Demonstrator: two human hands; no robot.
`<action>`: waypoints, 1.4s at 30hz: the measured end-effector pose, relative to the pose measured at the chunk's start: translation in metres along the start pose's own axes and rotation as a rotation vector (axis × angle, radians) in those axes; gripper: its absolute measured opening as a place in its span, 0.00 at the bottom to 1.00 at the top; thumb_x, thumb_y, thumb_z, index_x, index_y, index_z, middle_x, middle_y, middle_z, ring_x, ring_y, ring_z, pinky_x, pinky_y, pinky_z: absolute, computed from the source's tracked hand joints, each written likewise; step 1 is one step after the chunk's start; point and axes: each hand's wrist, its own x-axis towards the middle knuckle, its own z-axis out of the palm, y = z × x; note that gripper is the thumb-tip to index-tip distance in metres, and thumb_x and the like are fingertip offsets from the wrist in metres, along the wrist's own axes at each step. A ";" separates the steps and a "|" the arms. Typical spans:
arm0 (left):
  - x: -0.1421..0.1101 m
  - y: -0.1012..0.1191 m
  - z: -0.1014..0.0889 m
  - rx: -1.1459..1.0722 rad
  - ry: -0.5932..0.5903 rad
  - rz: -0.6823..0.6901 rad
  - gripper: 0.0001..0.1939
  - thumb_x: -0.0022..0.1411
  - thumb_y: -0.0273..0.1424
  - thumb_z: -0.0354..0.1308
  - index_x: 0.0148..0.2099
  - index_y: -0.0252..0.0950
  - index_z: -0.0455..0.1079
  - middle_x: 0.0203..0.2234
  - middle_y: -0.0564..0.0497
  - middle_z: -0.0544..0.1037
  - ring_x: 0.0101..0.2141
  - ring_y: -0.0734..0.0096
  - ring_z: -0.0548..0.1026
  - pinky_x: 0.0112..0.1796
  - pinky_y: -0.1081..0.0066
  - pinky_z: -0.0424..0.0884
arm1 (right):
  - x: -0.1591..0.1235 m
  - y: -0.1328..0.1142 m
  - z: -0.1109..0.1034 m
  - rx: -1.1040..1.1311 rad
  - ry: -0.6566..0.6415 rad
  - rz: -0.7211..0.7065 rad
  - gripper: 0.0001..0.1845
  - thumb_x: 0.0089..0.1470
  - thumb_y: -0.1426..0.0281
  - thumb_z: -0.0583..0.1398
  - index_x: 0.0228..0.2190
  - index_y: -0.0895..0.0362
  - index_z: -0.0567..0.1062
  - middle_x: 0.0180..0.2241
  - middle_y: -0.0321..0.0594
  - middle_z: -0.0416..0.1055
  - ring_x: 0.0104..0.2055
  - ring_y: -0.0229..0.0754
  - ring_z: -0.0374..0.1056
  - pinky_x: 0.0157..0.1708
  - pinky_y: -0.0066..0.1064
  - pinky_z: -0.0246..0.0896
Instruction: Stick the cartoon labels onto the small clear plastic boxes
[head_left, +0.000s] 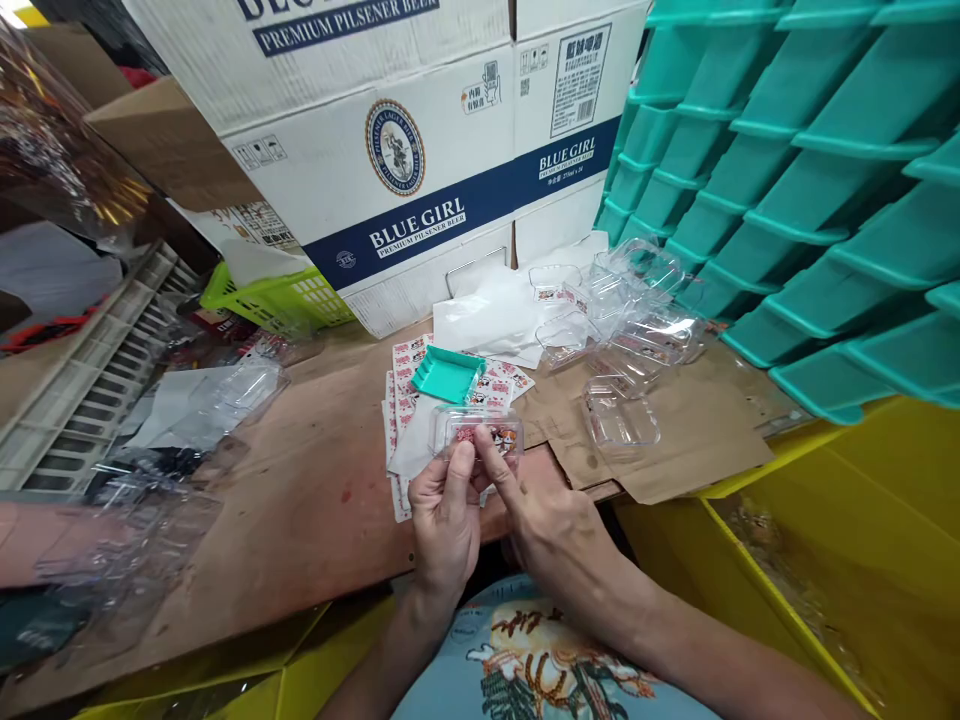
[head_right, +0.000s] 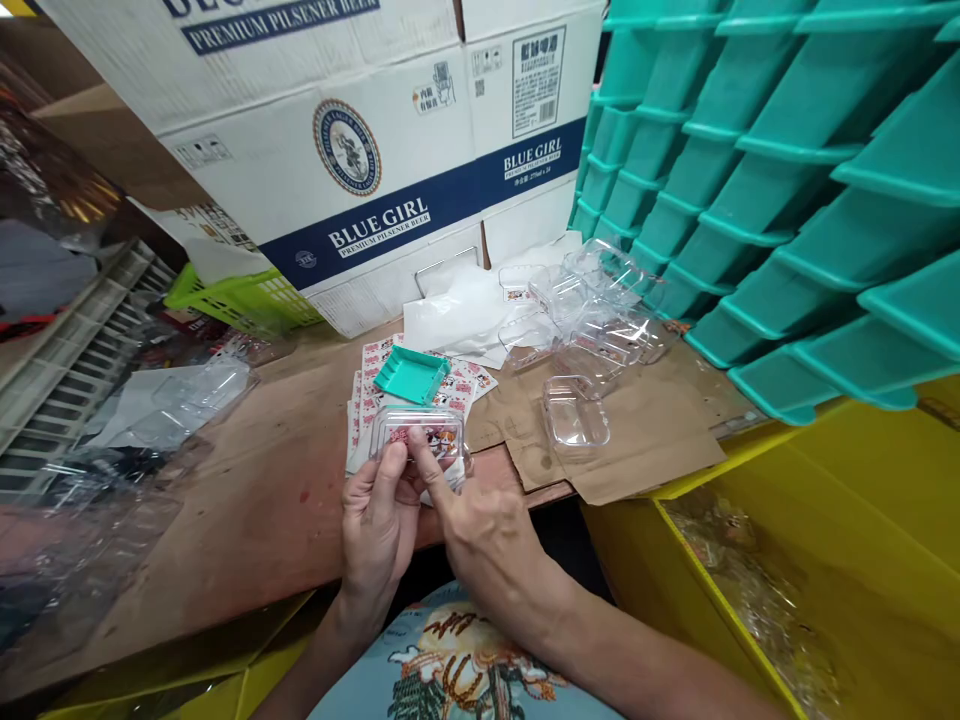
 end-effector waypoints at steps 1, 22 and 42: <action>0.000 0.002 -0.001 -0.012 0.006 -0.006 0.07 0.56 0.34 0.68 0.34 0.37 0.80 0.35 0.49 0.84 0.35 0.67 0.82 0.41 0.66 0.80 | 0.000 0.004 0.002 -0.044 -0.007 0.034 0.43 0.55 0.83 0.49 0.69 0.63 0.43 0.23 0.40 0.71 0.18 0.42 0.61 0.18 0.31 0.56; 0.023 0.027 -0.028 0.634 -0.154 0.203 0.20 0.59 0.40 0.64 0.51 0.37 0.76 0.44 0.44 0.82 0.44 0.61 0.80 0.48 0.64 0.75 | 0.065 0.191 -0.056 0.044 0.647 0.279 0.35 0.56 0.65 0.61 0.63 0.58 0.62 0.49 0.55 0.66 0.49 0.54 0.67 0.50 0.51 0.66; 0.048 0.021 -0.098 1.325 -0.122 0.488 0.19 0.63 0.36 0.59 0.55 0.37 0.70 0.47 0.43 0.74 0.45 0.61 0.76 0.48 0.61 0.72 | 0.032 0.056 0.036 0.181 0.097 0.069 0.36 0.54 0.66 0.61 0.62 0.64 0.62 0.59 0.63 0.60 0.61 0.61 0.58 0.57 0.54 0.60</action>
